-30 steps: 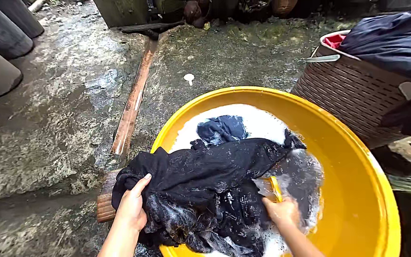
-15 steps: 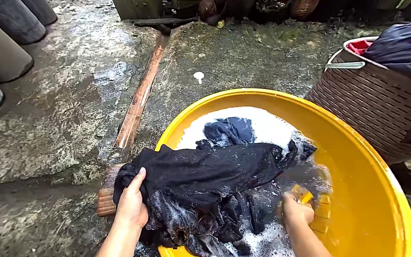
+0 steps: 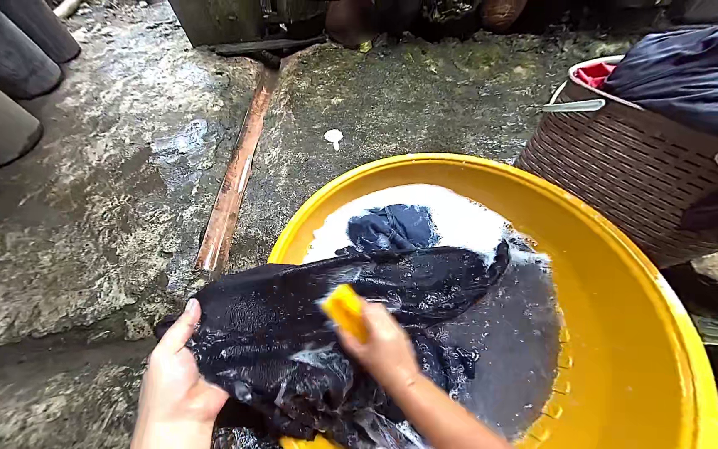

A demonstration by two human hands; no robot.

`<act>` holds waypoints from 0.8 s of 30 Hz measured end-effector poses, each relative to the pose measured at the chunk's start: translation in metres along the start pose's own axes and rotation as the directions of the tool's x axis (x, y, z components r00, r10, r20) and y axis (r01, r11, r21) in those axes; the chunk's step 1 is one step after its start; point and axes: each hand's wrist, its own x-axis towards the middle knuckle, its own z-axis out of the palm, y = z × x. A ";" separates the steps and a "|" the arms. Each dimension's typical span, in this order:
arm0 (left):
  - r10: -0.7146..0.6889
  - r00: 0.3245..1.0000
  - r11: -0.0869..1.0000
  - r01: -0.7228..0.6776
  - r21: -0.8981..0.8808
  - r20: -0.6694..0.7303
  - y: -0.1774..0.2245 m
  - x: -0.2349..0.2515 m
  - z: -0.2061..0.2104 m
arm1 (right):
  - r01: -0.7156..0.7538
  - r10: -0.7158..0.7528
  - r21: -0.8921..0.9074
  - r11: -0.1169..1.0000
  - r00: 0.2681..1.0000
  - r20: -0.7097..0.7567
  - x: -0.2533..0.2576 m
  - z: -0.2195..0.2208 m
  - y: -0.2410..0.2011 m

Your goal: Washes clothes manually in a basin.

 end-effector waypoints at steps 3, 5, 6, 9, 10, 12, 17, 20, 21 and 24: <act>0.067 0.996 0.997 -0.066 -0.026 0.061 0.013 -0.004 -0.015 | -0.348 0.369 -0.209 0.914 0.926 0.074 0.008 -0.052 0.113; 0.074 0.992 0.997 -0.074 -0.002 0.100 0.011 -0.003 -0.022 | -0.535 0.572 -0.287 0.795 0.818 0.062 0.027 -0.081 0.148; 0.054 0.994 0.997 -0.058 0.041 0.097 0.007 -0.003 -0.025 | -0.613 0.648 -0.277 0.740 0.760 0.051 0.039 -0.090 0.145; -0.019 0.999 0.979 0.012 0.206 0.032 -0.014 -0.001 -0.036 | -0.626 0.625 -0.011 0.780 0.778 0.060 0.065 -0.085 0.064; -0.037 0.999 0.976 0.032 0.214 0.018 -0.023 0.000 -0.041 | -0.559 0.548 0.110 0.822 0.828 0.115 0.064 -0.075 0.017; -0.055 0.998 0.984 0.058 0.171 -0.020 -0.036 -0.003 -0.038 | -0.362 0.281 0.319 0.876 0.920 0.272 0.045 -0.049 -0.077; -0.025 0.996 1.000 0.026 0.006 -0.089 -0.031 -0.012 -0.031 | -0.034 -0.020 0.162 0.986 0.947 0.320 0.021 0.004 -0.090; 0.034 0.999 0.999 -0.034 -0.002 -0.033 -0.022 -0.013 -0.033 | -0.223 0.239 -0.112 0.968 0.959 0.152 0.033 -0.022 0.049; 0.025 1.000 1.000 -0.025 0.008 -0.010 -0.023 -0.012 -0.033 | -0.323 0.351 -0.188 0.927 0.927 0.136 0.039 -0.041 0.089; -0.125 0.992 0.983 0.119 0.142 0.034 -0.034 -0.011 -0.031 | -0.545 0.599 -0.319 0.776 0.795 0.098 0.077 -0.078 0.128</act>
